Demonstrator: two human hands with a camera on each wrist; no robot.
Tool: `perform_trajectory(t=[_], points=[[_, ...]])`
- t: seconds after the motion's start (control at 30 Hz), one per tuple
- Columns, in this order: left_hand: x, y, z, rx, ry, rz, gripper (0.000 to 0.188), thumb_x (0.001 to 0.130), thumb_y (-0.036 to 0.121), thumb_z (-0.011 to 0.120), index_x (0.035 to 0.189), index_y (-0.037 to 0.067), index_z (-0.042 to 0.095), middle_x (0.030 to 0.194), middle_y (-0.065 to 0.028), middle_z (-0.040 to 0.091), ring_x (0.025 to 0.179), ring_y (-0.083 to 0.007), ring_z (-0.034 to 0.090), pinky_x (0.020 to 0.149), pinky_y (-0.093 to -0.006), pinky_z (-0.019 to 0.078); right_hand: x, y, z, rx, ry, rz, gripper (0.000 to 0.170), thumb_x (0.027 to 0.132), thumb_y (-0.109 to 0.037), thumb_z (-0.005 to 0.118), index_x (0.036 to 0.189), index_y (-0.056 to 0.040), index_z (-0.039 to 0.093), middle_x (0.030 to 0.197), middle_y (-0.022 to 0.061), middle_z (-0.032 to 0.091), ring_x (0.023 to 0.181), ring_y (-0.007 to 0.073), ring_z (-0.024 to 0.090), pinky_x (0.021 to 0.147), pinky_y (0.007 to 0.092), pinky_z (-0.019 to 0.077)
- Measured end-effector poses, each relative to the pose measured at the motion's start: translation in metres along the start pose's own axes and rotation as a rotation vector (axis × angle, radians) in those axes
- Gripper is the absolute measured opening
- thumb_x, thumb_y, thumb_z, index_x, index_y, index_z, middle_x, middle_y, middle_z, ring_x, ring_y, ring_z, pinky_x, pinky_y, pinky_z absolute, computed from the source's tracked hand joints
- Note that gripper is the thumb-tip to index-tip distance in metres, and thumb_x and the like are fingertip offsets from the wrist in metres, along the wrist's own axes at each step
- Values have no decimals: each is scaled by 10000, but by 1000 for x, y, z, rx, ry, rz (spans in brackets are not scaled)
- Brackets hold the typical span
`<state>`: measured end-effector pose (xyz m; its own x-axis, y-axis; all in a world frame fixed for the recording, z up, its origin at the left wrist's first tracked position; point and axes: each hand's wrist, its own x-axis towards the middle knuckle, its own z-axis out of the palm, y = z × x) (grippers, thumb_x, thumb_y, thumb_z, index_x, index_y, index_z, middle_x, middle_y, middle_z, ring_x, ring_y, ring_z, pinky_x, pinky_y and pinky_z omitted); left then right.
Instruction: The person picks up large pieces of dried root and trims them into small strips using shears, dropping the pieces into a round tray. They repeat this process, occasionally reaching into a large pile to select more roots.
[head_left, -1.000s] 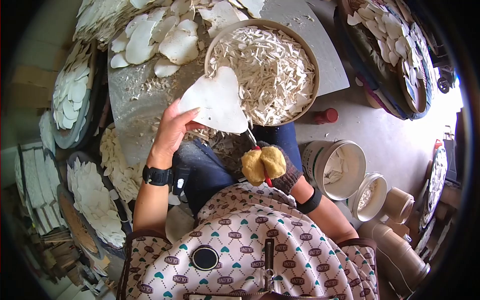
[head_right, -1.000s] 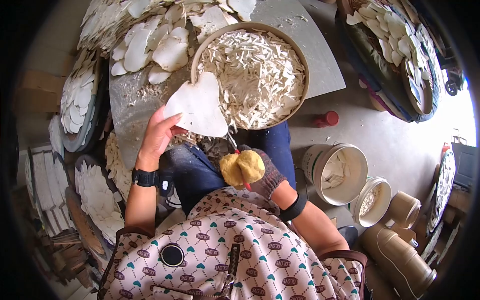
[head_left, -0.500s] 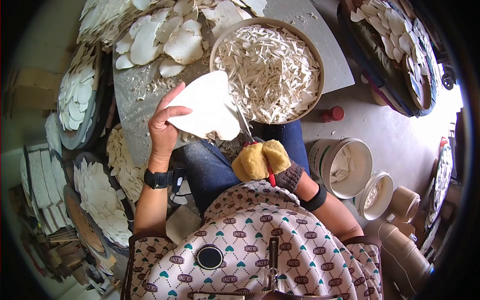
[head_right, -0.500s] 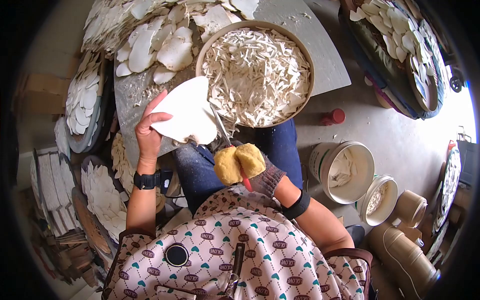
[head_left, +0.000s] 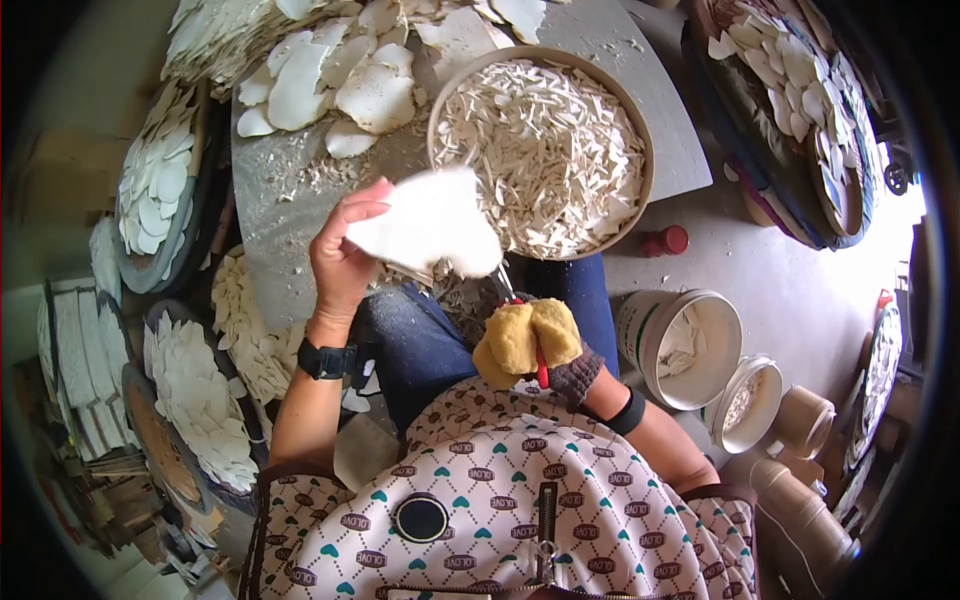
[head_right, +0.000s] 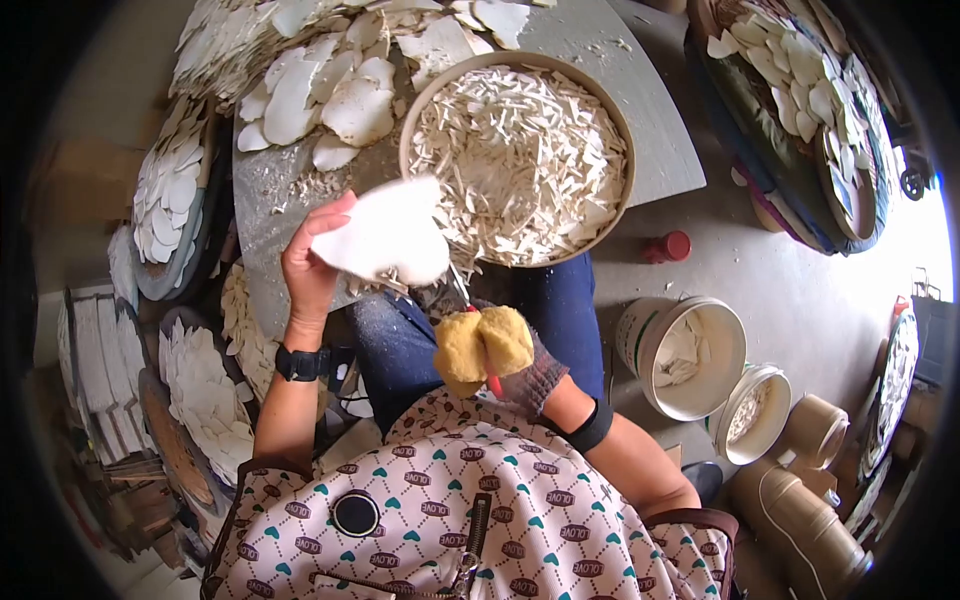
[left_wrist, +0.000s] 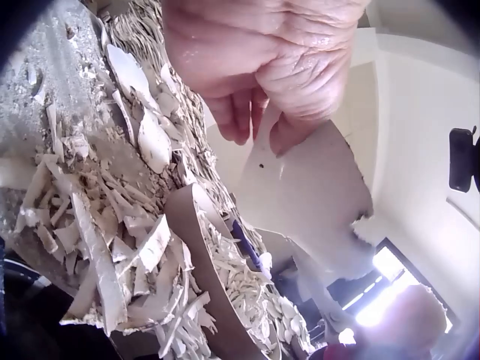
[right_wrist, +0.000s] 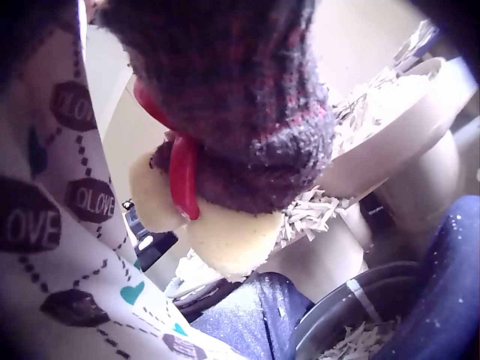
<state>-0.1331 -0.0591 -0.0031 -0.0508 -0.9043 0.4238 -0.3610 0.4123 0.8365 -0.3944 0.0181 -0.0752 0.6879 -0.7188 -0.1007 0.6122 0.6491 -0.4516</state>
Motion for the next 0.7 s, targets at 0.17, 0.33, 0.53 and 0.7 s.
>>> perform_trajectory(t=[0.17, 0.33, 0.53, 0.7], points=[[-7, 8, 6, -530, 235, -513, 226, 841, 29, 550, 1056, -1, 488, 1023, -110, 577, 912, -172, 591, 792, -306, 510, 8, 1, -10, -159, 60, -57, 198, 874, -111, 510, 1057, -44, 542, 1031, 70, 587, 954, 178, 574, 853, 302, 457], [-15, 12, 10, -544, 252, -609, 349, 855, 64, 527, 1169, -4, 389, 1038, -108, 558, 880, -158, 595, 730, -297, 532, 14, 2, -7, -207, 138, -93, 155, 863, -91, 505, 985, -22, 570, 966, 75, 612, 882, 179, 598, 781, 297, 488], [-24, 16, 10, -520, 88, -714, 390, 837, 39, 523, 1194, 5, 369, 1078, -101, 539, 953, -152, 560, 793, -287, 493, 17, -3, -6, -682, 194, -165, 140, 839, -48, 519, 964, -21, 578, 936, 86, 617, 859, 191, 599, 767, 285, 482], [-32, 13, 21, -579, 23, -697, 403, 828, 24, 532, 1198, 3, 371, 1086, -88, 542, 949, -143, 556, 809, -274, 472, 24, 7, -13, -663, 263, -245, 137, 824, -47, 526, 953, -29, 569, 912, 96, 597, 856, 234, 578, 768, 303, 465]])
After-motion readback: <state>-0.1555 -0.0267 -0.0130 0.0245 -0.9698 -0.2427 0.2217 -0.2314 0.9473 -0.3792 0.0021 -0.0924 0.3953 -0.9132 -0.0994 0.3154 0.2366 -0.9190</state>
